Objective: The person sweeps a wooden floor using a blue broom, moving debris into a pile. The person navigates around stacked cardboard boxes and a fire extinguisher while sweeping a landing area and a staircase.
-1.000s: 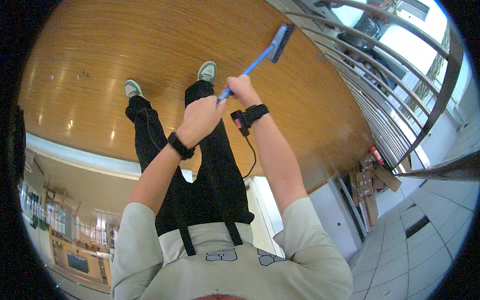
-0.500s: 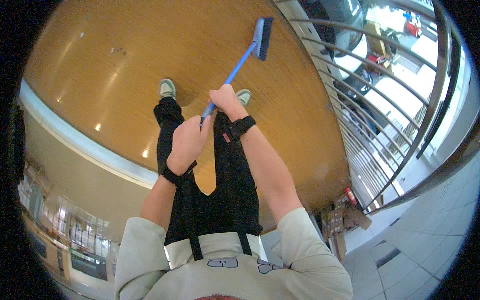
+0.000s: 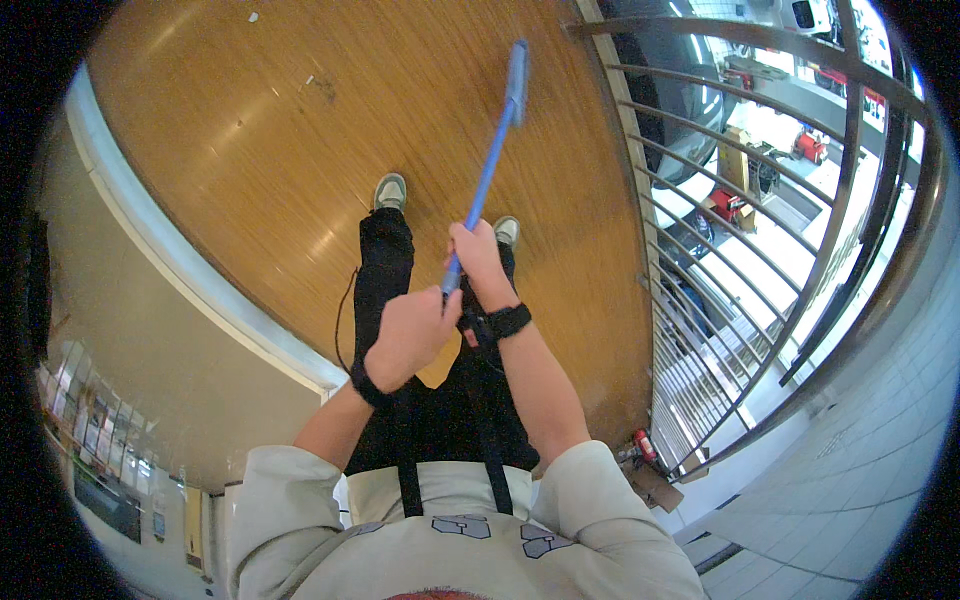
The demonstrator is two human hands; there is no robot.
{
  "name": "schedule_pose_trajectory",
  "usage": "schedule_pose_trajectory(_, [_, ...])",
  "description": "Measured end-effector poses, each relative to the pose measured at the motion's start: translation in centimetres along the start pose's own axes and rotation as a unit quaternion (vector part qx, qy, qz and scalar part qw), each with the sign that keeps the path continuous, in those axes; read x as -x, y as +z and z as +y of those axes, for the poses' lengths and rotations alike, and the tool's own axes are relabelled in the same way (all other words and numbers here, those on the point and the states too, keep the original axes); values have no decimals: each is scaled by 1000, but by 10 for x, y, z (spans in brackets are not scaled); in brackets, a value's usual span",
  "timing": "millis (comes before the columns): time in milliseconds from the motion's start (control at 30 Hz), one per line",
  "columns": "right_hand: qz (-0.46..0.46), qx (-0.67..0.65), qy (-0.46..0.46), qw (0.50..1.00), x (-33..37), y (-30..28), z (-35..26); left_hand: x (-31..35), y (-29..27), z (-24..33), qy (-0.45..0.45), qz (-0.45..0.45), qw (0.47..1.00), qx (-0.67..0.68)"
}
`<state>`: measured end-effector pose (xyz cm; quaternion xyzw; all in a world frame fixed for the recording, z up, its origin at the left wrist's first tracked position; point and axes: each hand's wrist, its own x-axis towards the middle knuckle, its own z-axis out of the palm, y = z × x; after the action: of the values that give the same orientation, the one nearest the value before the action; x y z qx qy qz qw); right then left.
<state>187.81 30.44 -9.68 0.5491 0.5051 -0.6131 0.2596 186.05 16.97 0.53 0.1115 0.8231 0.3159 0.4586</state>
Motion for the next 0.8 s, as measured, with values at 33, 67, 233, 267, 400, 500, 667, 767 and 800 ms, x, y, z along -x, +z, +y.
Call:
schedule_pose_trajectory(33, [3, -19, 5, 1000, 3, -5, 1, -1, 1, 2, 15, 13, 1000, 7])
schedule_pose_trajectory(67, [-3, -36, 5, 999, 6, -10, 2, -1, 3, 2, 18, 13, 1000, 11])
schedule_pose_trajectory(233, [89, -40, 49, 994, -21, -53, 14, -36, 29, 10, 80, 17, 997, 6])
schedule_pose_trajectory(267, [89, -32, 51, 994, -29, -62, 20, -45, 36, 10, 83, 13, 996, 1])
schedule_pose_trajectory(400, [117, 6, 79, 990, -64, -90, 28, -76, 53, 17, 57, -35, 998, 3])
schedule_pose_trajectory(500, [114, 12, 104, 988, -79, -97, 21, -91, 54, 28, 20, -65, 998, 6])
schedule_pose_trajectory(667, [64, 39, 151, 986, -87, -89, -23, -107, 31, 47, 0, -15, 1000, 1])
schedule_pose_trajectory(767, [26, 68, 164, 984, -88, -68, -54, -111, 7, 51, -21, 14, 1000, -15])
schedule_pose_trajectory(800, [16, 94, 167, 981, -87, -58, -63, -110, -2, 49, -33, 31, 999, -19])
